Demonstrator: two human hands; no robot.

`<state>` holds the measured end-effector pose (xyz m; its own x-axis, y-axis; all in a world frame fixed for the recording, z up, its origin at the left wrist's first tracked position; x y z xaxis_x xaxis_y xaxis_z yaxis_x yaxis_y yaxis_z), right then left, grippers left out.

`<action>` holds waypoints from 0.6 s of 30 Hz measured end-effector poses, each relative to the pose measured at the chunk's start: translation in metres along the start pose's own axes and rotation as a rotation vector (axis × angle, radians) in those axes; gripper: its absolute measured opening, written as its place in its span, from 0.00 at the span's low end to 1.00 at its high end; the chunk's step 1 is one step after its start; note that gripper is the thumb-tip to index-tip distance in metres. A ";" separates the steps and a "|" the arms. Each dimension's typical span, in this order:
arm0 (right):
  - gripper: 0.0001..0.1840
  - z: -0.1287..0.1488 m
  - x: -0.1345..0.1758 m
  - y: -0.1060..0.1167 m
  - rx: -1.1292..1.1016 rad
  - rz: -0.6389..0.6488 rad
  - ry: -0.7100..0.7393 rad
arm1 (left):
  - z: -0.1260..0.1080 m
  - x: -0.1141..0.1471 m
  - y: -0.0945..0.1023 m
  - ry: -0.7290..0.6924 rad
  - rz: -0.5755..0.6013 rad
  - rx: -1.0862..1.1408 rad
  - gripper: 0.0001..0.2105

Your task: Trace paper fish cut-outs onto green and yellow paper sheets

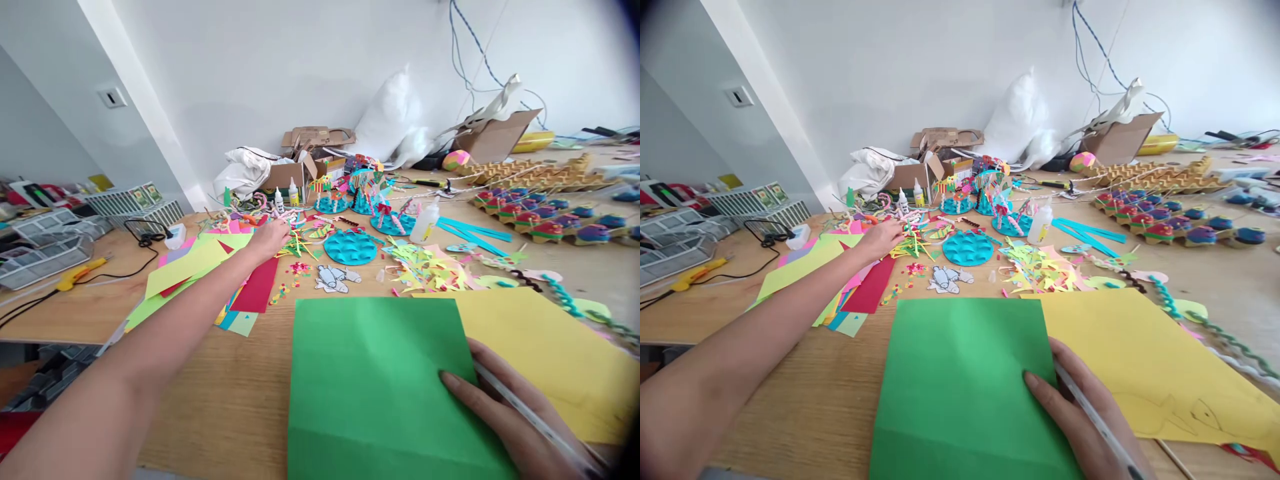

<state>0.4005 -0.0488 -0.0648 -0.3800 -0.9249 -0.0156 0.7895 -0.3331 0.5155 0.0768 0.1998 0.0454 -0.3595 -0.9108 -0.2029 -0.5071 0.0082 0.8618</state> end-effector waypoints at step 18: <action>0.22 0.054 -0.012 -0.015 -0.634 0.032 -0.155 | -0.085 0.194 -0.067 0.452 0.400 1.565 0.26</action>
<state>0.3671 -0.0226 -0.0266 -0.3792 -0.9147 0.1396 0.9148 -0.3933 -0.0919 0.1076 -0.0123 -0.0124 -0.5525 -0.7849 0.2806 -0.7838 0.3747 -0.4953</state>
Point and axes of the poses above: each hand's wrist, its own x-axis away from the middle knuckle, its own y-axis out of the back of the hand, z = x × y, the point moved 10 cm from there along -x, towards the middle knuckle, and after that the axes turned 13 degrees about x, right-handed, at the moved point
